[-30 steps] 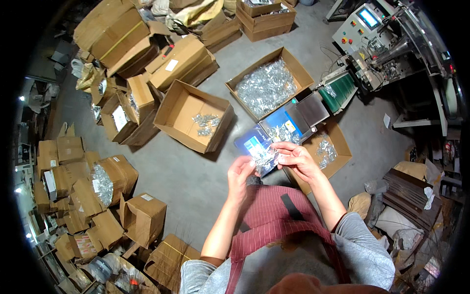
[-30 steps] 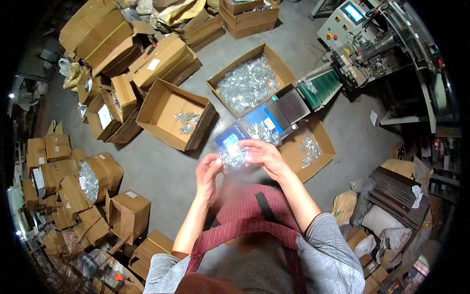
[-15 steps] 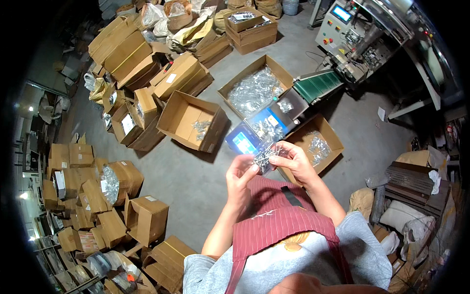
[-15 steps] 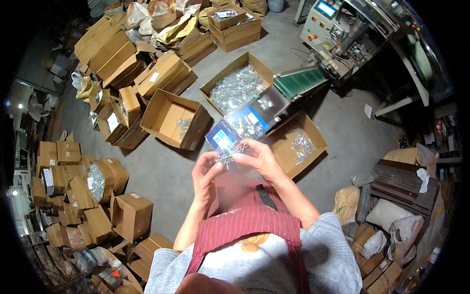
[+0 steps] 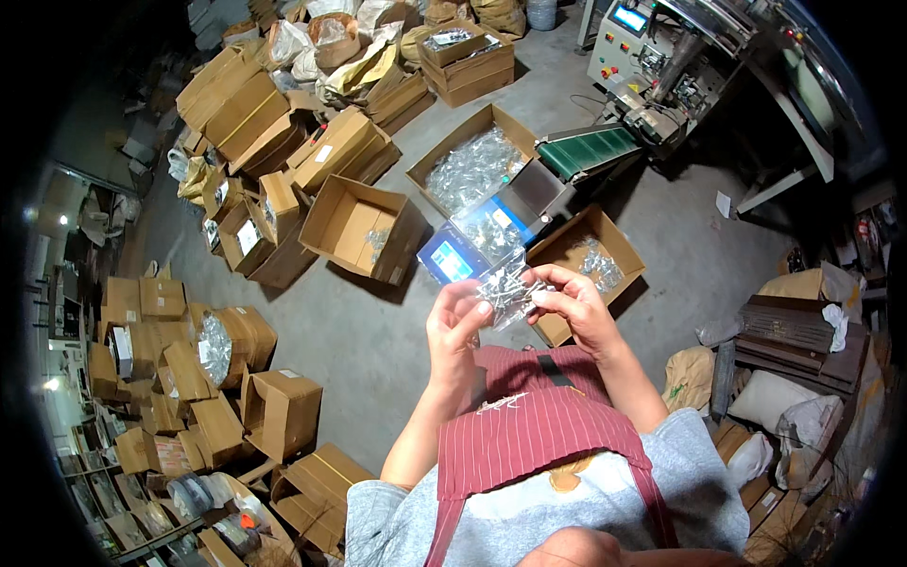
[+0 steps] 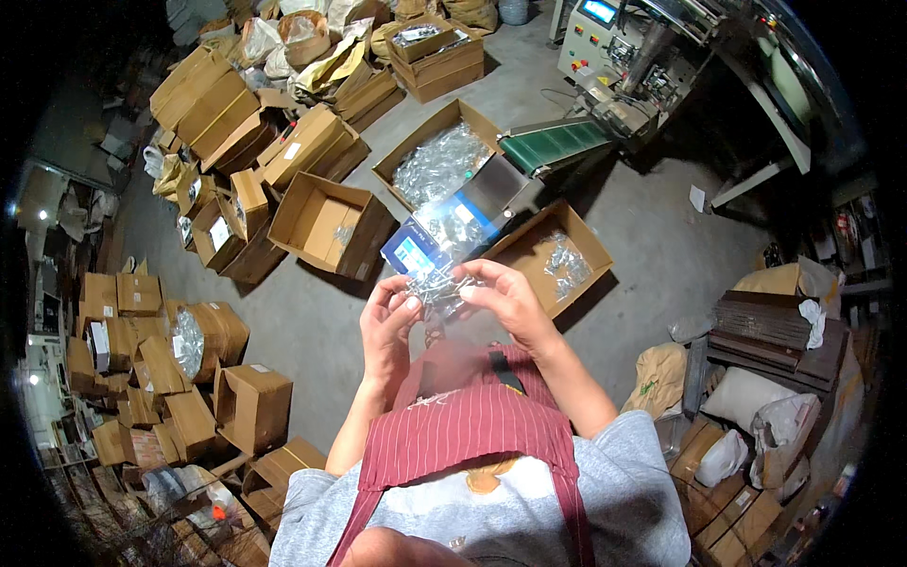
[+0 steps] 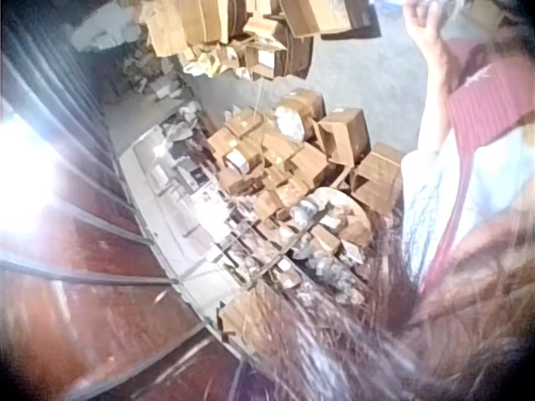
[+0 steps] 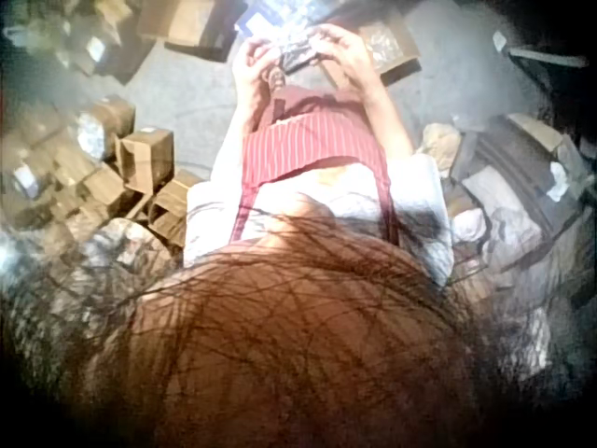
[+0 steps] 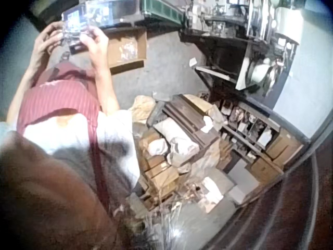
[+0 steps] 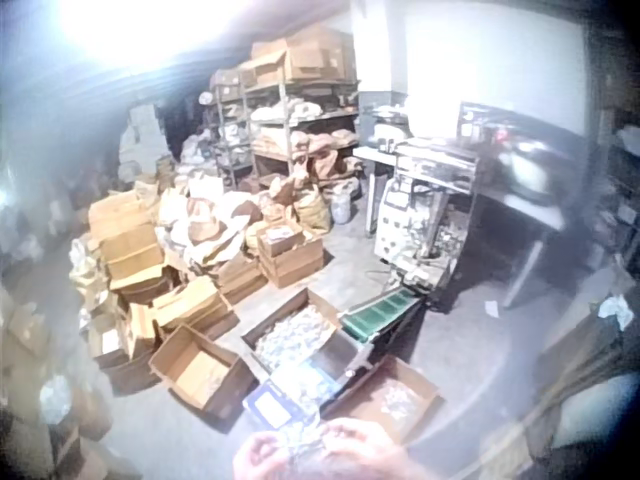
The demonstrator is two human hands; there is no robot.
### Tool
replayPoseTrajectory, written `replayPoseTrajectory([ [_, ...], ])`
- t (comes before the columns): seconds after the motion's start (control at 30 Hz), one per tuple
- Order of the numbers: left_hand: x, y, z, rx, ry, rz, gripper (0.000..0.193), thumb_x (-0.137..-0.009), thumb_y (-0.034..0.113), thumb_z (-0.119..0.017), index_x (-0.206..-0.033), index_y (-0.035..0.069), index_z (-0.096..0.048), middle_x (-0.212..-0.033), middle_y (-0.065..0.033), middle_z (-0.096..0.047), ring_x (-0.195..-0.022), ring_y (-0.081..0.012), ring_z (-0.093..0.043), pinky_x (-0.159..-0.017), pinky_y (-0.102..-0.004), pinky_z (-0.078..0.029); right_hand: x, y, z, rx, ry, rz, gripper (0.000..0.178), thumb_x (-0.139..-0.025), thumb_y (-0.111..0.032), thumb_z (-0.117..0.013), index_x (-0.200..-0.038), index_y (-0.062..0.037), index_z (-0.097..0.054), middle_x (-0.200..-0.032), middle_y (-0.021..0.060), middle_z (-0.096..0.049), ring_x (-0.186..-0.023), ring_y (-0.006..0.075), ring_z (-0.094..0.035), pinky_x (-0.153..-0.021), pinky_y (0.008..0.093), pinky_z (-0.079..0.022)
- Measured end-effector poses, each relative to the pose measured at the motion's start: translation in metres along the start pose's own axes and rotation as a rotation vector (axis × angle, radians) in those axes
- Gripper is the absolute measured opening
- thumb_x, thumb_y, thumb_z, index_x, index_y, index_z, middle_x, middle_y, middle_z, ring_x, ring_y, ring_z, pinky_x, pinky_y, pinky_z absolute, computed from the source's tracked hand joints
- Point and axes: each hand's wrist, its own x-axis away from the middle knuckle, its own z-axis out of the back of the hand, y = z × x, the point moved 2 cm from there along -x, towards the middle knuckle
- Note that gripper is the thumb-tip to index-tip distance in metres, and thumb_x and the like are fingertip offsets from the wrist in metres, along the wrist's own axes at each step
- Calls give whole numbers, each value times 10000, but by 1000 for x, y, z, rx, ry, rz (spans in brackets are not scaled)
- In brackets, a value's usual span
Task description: The person repeatedly picks up small plastic-wrapped items from a blue tray, places them on a digital scale, and then transfers them into a cardboard box. The process is repeated continuously throughout the clip.
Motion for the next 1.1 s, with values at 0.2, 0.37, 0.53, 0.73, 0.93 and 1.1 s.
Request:
replayPoseTrajectory([
  [0.2, 6, 0, -20, -54, -81, 12, 363, -834, 127, -693, -1155, 38, -549, -929, -43, -642, -829, -96, -572, -739, -252, -439, 23, -7, 6, 5, 18, 26, 235, -884, -127, -640, -1074, 6, -604, -932, 48, -642, -772, 112, -616, -637, 255, -535],
  [0.37, 10, 0, -31, -67, -150, 78, 361, -853, 124, -675, -1178, 36, -544, -956, -53, -652, -831, -99, -582, -748, -244, -450, 33, 3, 9, -53, 73, -17, 244, -856, -123, -676, -1051, 0, -595, -905, 57, -633, -710, 112, -614, -570, 253, -522],
  [0.53, 13, 10, -29, -18, -124, 102, 345, -872, 102, -642, -1184, 2, -534, -1000, -120, -671, -833, -150, -621, -748, -275, -492, 37, 4, 9, -170, 156, 41, 254, -826, -109, -688, -1031, 8, -596, -902, 74, -641, -706, 134, -626, -544, 264, -527],
  [0.73, 17, 14, -24, 25, -136, 82, 335, -895, 123, -615, -1182, -15, -510, -1011, -136, -667, -868, -183, -639, -762, -303, -511, 31, 5, 5, -192, 204, 150, 214, -827, -81, -676, -1010, 4, -604, -888, 73, -642, -699, 137, -629, -555, 269, -544],
  [0.93, 20, 11, -22, -11, -203, 115, 333, -934, 220, -606, -1169, -7, -540, -1039, -104, -644, -914, -172, -633, -770, -311, -524, 26, 4, -3, -195, 176, 173, 119, -827, -60, -672, -894, -22, -581, -825, 65, -648, -678, 138, -634, -578, 278, -554],
  [1.1, 17, 6, -13, -187, -102, 74, 218, -934, 184, -632, -1029, -12, -629, -933, -64, -655, -827, -123, -615, -713, -284, -514, 29, 24, 4, -44, 50, 19, 159, -784, -89, -690, -874, -34, -571, -840, 62, -646, -740, 135, -633, -686, 271, -523],
])
